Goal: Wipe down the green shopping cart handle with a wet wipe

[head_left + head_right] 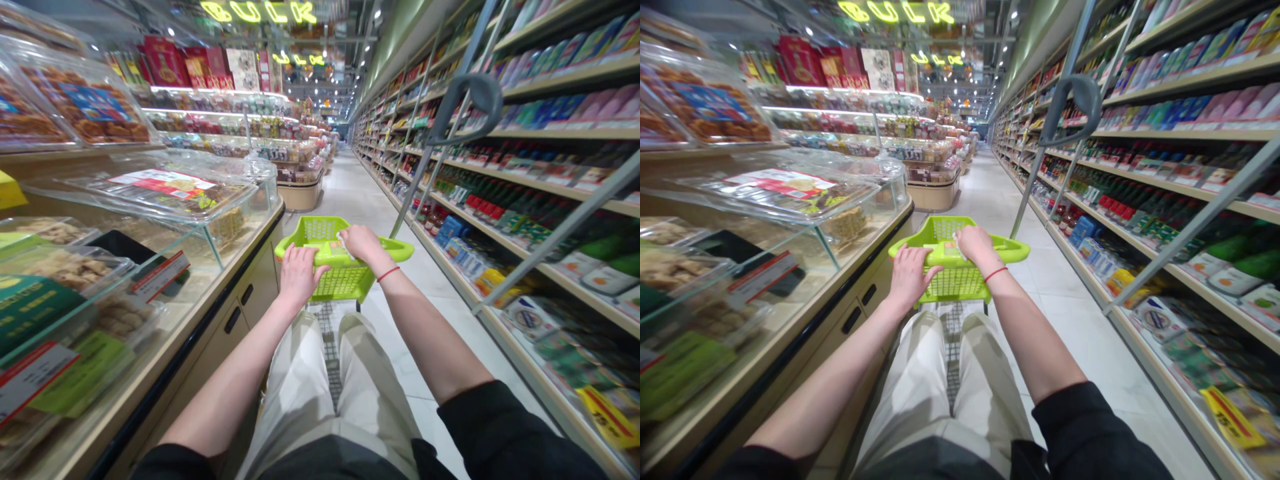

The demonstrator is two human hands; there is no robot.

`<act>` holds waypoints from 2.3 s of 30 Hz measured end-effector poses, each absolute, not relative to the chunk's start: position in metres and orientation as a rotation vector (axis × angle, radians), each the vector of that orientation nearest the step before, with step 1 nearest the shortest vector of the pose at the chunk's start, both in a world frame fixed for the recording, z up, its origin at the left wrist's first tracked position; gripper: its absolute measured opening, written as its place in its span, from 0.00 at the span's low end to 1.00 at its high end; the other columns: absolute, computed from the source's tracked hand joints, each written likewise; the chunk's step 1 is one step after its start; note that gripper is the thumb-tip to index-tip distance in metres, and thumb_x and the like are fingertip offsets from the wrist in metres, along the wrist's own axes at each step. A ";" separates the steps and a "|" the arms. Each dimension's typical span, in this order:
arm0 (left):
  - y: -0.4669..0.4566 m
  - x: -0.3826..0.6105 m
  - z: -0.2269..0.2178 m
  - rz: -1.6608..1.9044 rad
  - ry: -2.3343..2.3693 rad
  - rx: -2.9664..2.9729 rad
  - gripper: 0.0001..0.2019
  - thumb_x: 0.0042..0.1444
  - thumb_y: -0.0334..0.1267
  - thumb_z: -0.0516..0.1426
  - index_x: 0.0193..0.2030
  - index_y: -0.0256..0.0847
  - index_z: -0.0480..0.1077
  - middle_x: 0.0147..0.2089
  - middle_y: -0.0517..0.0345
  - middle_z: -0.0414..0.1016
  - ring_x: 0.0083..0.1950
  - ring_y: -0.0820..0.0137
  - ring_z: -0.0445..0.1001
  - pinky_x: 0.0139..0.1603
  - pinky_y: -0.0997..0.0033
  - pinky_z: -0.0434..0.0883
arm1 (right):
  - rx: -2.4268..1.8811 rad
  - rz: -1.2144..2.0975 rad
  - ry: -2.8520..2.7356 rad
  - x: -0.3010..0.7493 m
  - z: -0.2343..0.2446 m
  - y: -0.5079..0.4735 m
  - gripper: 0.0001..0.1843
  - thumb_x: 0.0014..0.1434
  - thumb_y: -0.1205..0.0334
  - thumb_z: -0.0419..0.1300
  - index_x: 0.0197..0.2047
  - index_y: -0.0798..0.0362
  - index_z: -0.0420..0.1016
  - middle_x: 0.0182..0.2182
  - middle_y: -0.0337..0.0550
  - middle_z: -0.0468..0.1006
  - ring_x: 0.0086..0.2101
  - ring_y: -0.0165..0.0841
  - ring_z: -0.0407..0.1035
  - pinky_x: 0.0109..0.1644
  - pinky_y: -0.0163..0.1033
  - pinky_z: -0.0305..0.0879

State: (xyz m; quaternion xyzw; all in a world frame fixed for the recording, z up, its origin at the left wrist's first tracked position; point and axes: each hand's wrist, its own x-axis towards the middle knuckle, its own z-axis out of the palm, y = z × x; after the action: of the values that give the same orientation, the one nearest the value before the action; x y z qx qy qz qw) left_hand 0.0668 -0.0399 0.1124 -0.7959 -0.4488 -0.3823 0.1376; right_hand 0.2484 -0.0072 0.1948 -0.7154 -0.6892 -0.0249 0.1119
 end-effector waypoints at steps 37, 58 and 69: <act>-0.041 0.062 0.114 -0.943 -1.298 -2.307 0.12 0.59 0.32 0.56 0.50 0.38 0.71 0.50 0.46 0.76 0.55 0.55 0.70 0.65 0.52 0.60 | -1.275 -0.486 -1.801 0.180 0.119 -0.042 0.17 0.69 0.65 0.50 0.49 0.60 0.78 0.56 0.56 0.75 0.59 0.41 0.64 0.66 0.50 0.58; -0.046 0.056 0.110 -0.915 -1.184 -2.313 0.24 0.61 0.37 0.55 0.63 0.35 0.63 0.58 0.44 0.73 0.61 0.55 0.67 0.70 0.51 0.54 | -1.157 -0.519 -1.780 0.199 0.095 -0.045 0.21 0.69 0.65 0.48 0.60 0.57 0.72 0.60 0.55 0.72 0.65 0.42 0.57 0.69 0.58 0.55; -0.047 0.054 0.111 -0.915 -1.160 -2.350 0.24 0.61 0.37 0.54 0.64 0.37 0.62 0.58 0.46 0.72 0.61 0.56 0.67 0.70 0.52 0.54 | -1.275 -0.590 -1.455 0.270 0.083 -0.050 0.22 0.69 0.66 0.44 0.59 0.54 0.72 0.61 0.57 0.70 0.65 0.42 0.57 0.68 0.60 0.56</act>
State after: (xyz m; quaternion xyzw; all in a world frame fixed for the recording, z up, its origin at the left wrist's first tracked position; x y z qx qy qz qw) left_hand 0.0535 -0.0468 0.1114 -0.8325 -0.4107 -0.3243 0.1818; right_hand 0.2699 -0.0502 0.0834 -0.5343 -0.6097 -0.2474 0.5306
